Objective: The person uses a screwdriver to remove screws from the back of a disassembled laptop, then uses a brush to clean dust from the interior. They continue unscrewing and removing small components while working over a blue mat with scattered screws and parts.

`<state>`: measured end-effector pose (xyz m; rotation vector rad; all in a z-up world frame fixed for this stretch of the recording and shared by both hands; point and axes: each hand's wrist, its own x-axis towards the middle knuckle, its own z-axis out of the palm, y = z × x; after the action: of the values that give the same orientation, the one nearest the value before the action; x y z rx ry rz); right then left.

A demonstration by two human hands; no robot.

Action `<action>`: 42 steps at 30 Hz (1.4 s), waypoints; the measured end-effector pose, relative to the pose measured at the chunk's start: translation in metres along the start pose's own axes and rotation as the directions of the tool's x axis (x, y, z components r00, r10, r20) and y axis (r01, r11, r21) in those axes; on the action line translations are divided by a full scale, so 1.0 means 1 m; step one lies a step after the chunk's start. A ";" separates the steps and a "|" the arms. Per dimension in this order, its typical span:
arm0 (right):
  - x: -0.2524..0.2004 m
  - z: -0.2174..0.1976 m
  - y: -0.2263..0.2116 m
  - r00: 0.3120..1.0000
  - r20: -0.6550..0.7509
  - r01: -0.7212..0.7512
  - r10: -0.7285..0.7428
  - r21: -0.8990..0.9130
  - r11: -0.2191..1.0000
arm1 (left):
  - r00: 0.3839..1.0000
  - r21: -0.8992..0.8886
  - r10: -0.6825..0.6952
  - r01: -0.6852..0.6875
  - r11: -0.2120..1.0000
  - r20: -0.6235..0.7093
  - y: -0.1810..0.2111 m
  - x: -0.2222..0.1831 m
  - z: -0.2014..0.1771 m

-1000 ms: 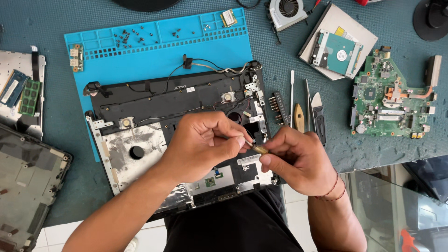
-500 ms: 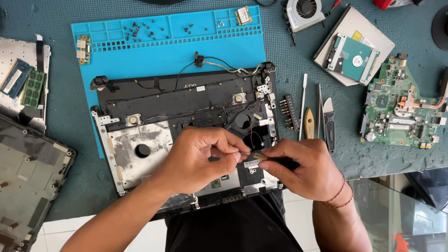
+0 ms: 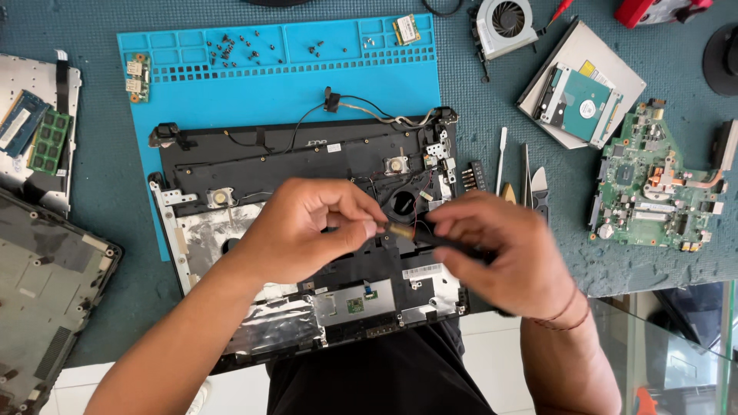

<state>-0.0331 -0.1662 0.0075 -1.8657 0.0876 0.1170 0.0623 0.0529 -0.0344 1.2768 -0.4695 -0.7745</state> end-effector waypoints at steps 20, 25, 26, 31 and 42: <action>0.032 0.003 0.008 0.895 -0.180 0.228 -0.408 -0.601 0.766 | 0.919 0.974 0.345 -0.221 0.048 0.192 -0.030 0.032 0.016; 0.034 0.004 0.011 0.904 -0.187 0.193 -0.384 -0.623 0.758 | 0.921 0.975 0.340 -0.218 0.038 0.192 -0.030 0.032 0.017; 0.035 0.004 0.012 0.905 -0.171 0.202 -0.390 -0.635 0.746 | 0.921 0.976 0.339 -0.214 0.033 0.191 -0.030 0.032 0.017; 0.036 0.005 0.017 0.906 -0.157 0.202 -0.394 -0.657 0.726 | 0.922 0.979 0.340 -0.202 0.023 0.183 -0.032 0.032 0.018; 0.035 0.003 0.020 0.909 -0.129 0.179 -0.395 -0.737 0.652 | 0.931 0.981 0.321 -0.193 0.023 0.175 -0.031 0.031 0.018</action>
<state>-0.0011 -0.1691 -0.0163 -2.6531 -0.0842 -0.4074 0.0627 0.0149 -0.0634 2.4383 -1.2824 0.1375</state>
